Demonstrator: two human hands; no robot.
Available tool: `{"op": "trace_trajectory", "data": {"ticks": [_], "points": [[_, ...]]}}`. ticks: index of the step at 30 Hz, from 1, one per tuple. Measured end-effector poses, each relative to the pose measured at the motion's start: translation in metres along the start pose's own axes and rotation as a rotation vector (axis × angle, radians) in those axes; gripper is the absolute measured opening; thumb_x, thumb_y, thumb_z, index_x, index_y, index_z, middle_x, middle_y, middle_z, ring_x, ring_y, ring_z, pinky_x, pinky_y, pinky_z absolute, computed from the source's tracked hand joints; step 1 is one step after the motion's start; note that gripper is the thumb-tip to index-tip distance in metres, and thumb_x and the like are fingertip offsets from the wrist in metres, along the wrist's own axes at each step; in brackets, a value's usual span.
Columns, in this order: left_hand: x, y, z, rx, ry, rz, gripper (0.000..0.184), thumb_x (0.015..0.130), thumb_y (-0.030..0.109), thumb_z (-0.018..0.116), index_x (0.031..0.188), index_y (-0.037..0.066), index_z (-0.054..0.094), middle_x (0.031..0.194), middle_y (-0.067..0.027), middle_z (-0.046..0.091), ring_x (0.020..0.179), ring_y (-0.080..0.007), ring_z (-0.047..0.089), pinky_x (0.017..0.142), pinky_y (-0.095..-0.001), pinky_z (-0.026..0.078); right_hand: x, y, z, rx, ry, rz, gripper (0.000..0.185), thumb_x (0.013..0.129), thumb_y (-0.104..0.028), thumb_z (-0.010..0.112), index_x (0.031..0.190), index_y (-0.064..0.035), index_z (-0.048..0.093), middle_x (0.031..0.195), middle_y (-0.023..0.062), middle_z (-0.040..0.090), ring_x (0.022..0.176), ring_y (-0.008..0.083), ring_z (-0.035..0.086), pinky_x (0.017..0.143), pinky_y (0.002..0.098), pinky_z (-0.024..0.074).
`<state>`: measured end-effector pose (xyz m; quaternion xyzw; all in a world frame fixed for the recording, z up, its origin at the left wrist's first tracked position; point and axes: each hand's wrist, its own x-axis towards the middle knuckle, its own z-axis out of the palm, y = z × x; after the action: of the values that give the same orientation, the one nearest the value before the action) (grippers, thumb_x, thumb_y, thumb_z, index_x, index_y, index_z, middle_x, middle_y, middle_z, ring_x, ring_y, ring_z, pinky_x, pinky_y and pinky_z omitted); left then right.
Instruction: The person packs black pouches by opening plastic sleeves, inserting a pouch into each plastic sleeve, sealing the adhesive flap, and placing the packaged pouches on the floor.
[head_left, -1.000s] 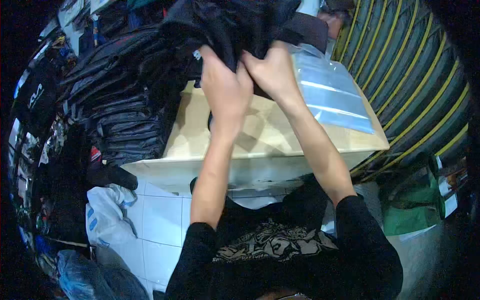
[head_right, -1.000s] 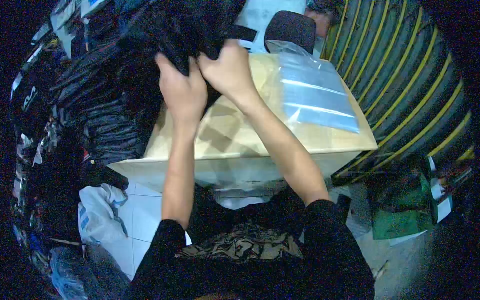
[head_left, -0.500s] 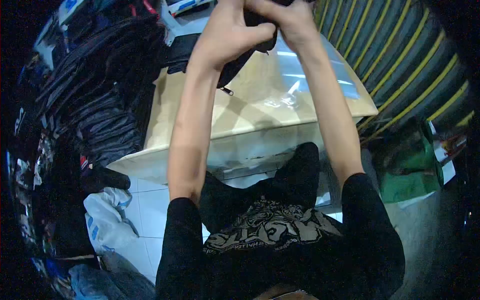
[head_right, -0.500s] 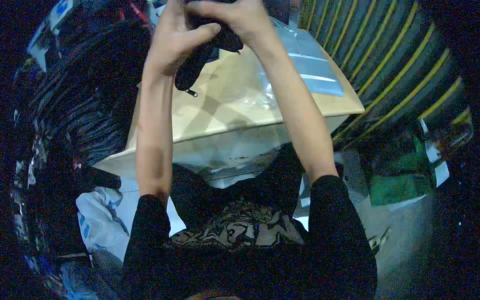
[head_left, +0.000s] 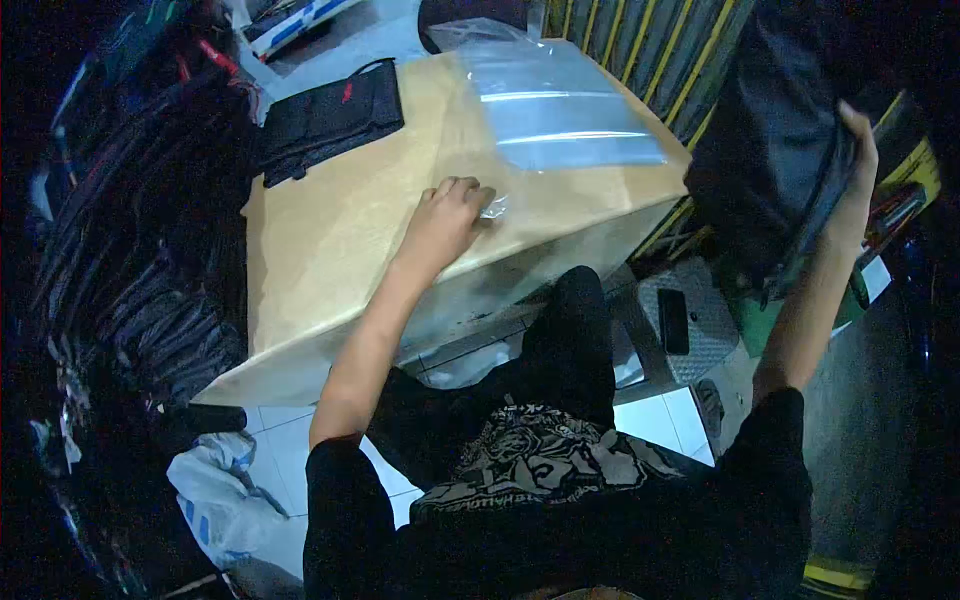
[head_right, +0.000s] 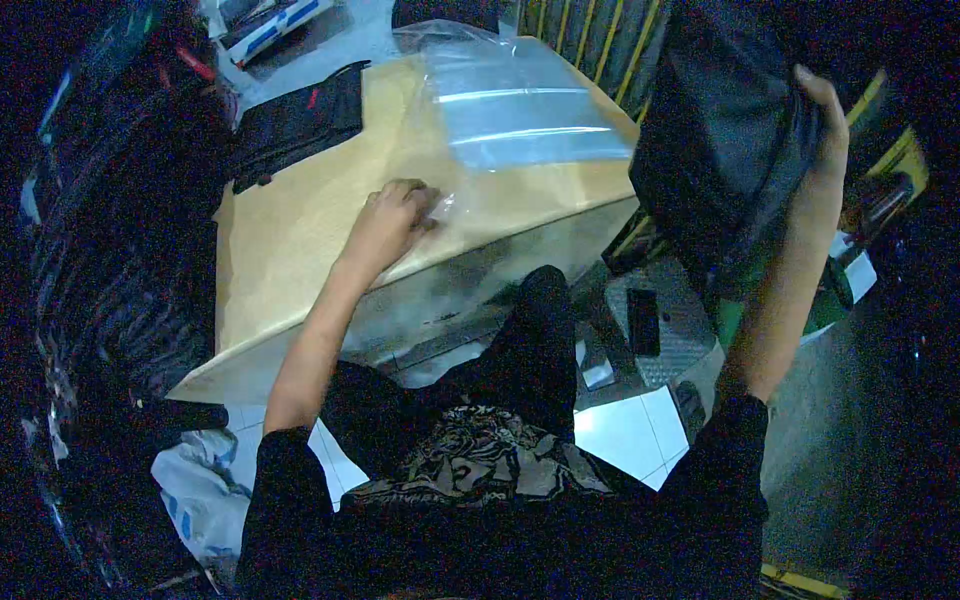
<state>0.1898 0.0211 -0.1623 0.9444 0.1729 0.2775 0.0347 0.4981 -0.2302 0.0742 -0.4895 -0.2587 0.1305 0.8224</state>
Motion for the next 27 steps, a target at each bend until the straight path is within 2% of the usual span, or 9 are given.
{"op": "trace_trajectory", "data": {"ticks": [3, 4, 9, 14, 15, 17, 20, 24, 27], "points": [[0.010, -0.002, -0.003, 0.012, 0.036, 0.085, 0.025, 0.076, 0.014, 0.064, 0.099, 0.006, 0.063, 0.094, -0.0098, 0.064, 0.091, -0.0264, 0.061, 0.080, -0.0393, 0.045, -0.021, 0.016, -0.041, -0.126, 0.034, 0.029, 0.029, 0.073, -0.026, 0.067, 0.092, -0.0052, 0.060, 0.085, 0.0043, 0.061, 0.077, 0.0208, 0.058, 0.073, 0.0327, 0.0472], [0.018, -0.003, 0.000, -0.091, 0.237, 0.158, 0.018, 0.076, 0.008, 0.062, 0.093, 0.005, 0.063, 0.084, -0.0095, 0.064, 0.078, -0.0266, 0.062, 0.075, -0.0380, 0.046, -0.022, 0.015, -0.062, -0.308, -0.179, -0.044, 0.030, 0.071, -0.025, 0.067, 0.092, -0.0052, 0.059, 0.082, 0.0036, 0.059, 0.075, 0.0198, 0.057, 0.070, 0.0312, 0.0461], [0.048, 0.006, -0.013, -0.088, 0.381, 0.065, 0.010, 0.080, 0.006, 0.061, 0.089, 0.005, 0.061, 0.083, -0.0115, 0.062, 0.076, -0.0289, 0.063, 0.064, -0.0368, 0.050, -0.017, 0.080, -0.142, -0.642, -0.399, 0.065, 0.054, 0.058, -0.017, 0.068, 0.108, -0.0013, 0.052, 0.086, 0.0047, 0.058, 0.078, 0.0166, 0.056, 0.069, 0.0256, 0.0443], [0.070, 0.016, -0.025, -0.248, 0.541, 0.020, 0.010, 0.084, 0.003, 0.062, 0.094, 0.003, 0.063, 0.088, -0.0114, 0.065, 0.075, -0.0232, 0.065, 0.062, -0.0302, 0.052, -0.099, 0.075, -0.021, -0.730, -0.829, 0.306, 0.078, 0.054, -0.013, 0.077, 0.123, 0.0058, 0.047, 0.122, 0.0115, 0.055, 0.113, 0.0205, 0.049, 0.102, 0.0336, 0.0332], [0.073, 0.017, -0.026, -0.255, 0.564, 0.031, 0.010, 0.084, 0.003, 0.062, 0.094, 0.003, 0.063, 0.088, -0.0112, 0.065, 0.075, -0.0223, 0.065, 0.062, -0.0295, 0.052, -0.106, 0.091, -0.016, -0.653, -0.860, 0.287, 0.070, 0.056, -0.019, 0.079, 0.115, 0.0076, 0.052, 0.114, 0.0167, 0.059, 0.106, 0.0230, 0.054, 0.096, 0.0326, 0.0394], [0.076, 0.020, -0.025, -0.276, 0.602, 0.048, 0.010, 0.085, 0.004, 0.062, 0.094, 0.002, 0.063, 0.088, -0.0106, 0.065, 0.074, -0.0206, 0.065, 0.061, -0.0283, 0.051, -0.106, 0.111, -0.008, -1.051, -1.013, 0.136, 0.057, 0.059, -0.028, 0.078, 0.097, 0.0096, 0.057, 0.097, 0.0235, 0.061, 0.094, 0.0291, 0.059, 0.084, 0.0348, 0.0450], [0.073, 0.031, -0.036, -0.294, 0.634, 0.076, 0.010, 0.084, 0.003, 0.063, 0.093, 0.001, 0.063, 0.088, -0.0117, 0.064, 0.076, -0.0243, 0.064, 0.063, -0.0306, 0.051, -0.113, 0.108, 0.035, -1.353, -0.925, 0.132, 0.052, 0.058, -0.034, 0.077, 0.075, 0.0096, 0.053, 0.069, 0.0212, 0.054, 0.068, 0.0314, 0.056, 0.064, 0.0390, 0.0442], [0.056, 0.034, -0.042, -0.297, 0.678, 0.073, 0.014, 0.081, -0.002, 0.065, 0.095, 0.000, 0.064, 0.089, -0.0123, 0.065, 0.077, -0.0233, 0.064, 0.065, -0.0296, 0.051, -0.112, 0.102, 0.060, -1.380, -0.759, -0.011, 0.048, 0.063, -0.030, 0.071, 0.070, 0.0146, 0.054, 0.072, 0.0325, 0.059, 0.074, 0.0440, 0.062, 0.070, 0.0442, 0.0497], [0.050, 0.035, -0.043, -0.269, 0.692, 0.103, 0.015, 0.080, -0.003, 0.065, 0.095, 0.000, 0.065, 0.089, -0.0119, 0.066, 0.077, -0.0201, 0.065, 0.064, -0.0276, 0.051, -0.106, 0.111, 0.058, -1.437, -0.670, -0.230, 0.047, 0.064, -0.029, 0.071, 0.070, 0.0144, 0.054, 0.072, 0.0324, 0.059, 0.073, 0.0452, 0.061, 0.069, 0.0445, 0.0506]]}}
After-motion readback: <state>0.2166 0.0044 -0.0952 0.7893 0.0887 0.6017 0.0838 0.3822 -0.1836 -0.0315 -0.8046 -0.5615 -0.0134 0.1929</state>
